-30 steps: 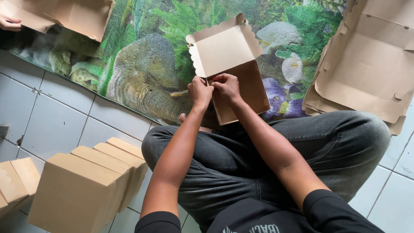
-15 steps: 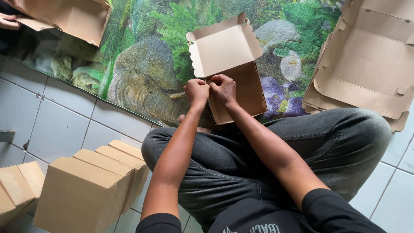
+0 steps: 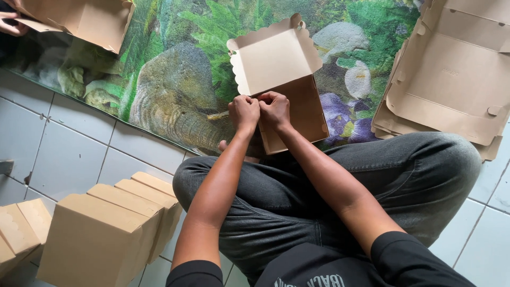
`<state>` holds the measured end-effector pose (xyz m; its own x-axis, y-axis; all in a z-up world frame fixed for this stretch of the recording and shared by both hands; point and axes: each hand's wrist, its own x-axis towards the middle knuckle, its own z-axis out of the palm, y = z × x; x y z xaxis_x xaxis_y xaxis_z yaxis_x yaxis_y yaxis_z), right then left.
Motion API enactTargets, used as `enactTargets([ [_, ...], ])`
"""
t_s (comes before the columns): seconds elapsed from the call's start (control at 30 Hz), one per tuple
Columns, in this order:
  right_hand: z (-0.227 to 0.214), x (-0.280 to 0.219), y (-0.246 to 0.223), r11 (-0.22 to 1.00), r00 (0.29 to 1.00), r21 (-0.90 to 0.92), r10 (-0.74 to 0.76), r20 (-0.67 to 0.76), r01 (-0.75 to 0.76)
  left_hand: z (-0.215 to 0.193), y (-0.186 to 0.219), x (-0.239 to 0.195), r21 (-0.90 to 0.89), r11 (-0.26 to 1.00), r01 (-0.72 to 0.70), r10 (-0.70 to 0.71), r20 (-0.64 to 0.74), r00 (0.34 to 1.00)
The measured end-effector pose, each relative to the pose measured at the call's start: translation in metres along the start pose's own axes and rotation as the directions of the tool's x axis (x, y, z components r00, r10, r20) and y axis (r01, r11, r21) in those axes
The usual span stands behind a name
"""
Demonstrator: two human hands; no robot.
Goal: Folding flat cardboard templates into small boxes by hand
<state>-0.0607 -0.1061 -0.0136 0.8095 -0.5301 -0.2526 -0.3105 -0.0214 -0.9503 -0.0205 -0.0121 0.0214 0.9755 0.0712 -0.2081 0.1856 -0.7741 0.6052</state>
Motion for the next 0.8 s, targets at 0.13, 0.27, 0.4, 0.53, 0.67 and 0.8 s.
enactTargets([
  [0.13,0.001,0.003,0.009,0.991,0.996,0.092,0.094,-0.006,-0.093,0.0,-0.001,-0.001,-0.042,0.998,-0.052,0.053,0.032,0.998],
  [0.27,0.002,0.005,0.013,0.994,0.995,0.051,0.101,-0.003,-0.101,-0.015,0.014,-0.014,-0.038,0.997,-0.061,0.063,0.052,0.997],
  [0.4,0.004,0.003,0.019,0.984,0.982,-0.034,0.175,0.069,-0.173,-0.005,0.001,-0.012,-0.036,0.999,-0.011,0.013,0.059,0.998],
  [0.53,-0.005,0.004,0.014,0.94,0.969,-0.272,0.234,0.079,-0.205,0.004,-0.008,-0.007,-0.031,1.0,-0.001,0.002,0.054,0.999],
  [0.67,-0.042,0.005,-0.028,0.897,0.98,-0.432,0.163,0.117,-0.097,-0.003,-0.001,-0.009,0.004,1.0,-0.018,0.018,0.06,0.998],
  [0.8,-0.099,0.01,-0.089,0.801,0.988,-0.599,0.077,0.136,0.02,-0.008,-0.001,-0.009,0.033,0.999,-0.025,0.024,0.041,0.999],
])
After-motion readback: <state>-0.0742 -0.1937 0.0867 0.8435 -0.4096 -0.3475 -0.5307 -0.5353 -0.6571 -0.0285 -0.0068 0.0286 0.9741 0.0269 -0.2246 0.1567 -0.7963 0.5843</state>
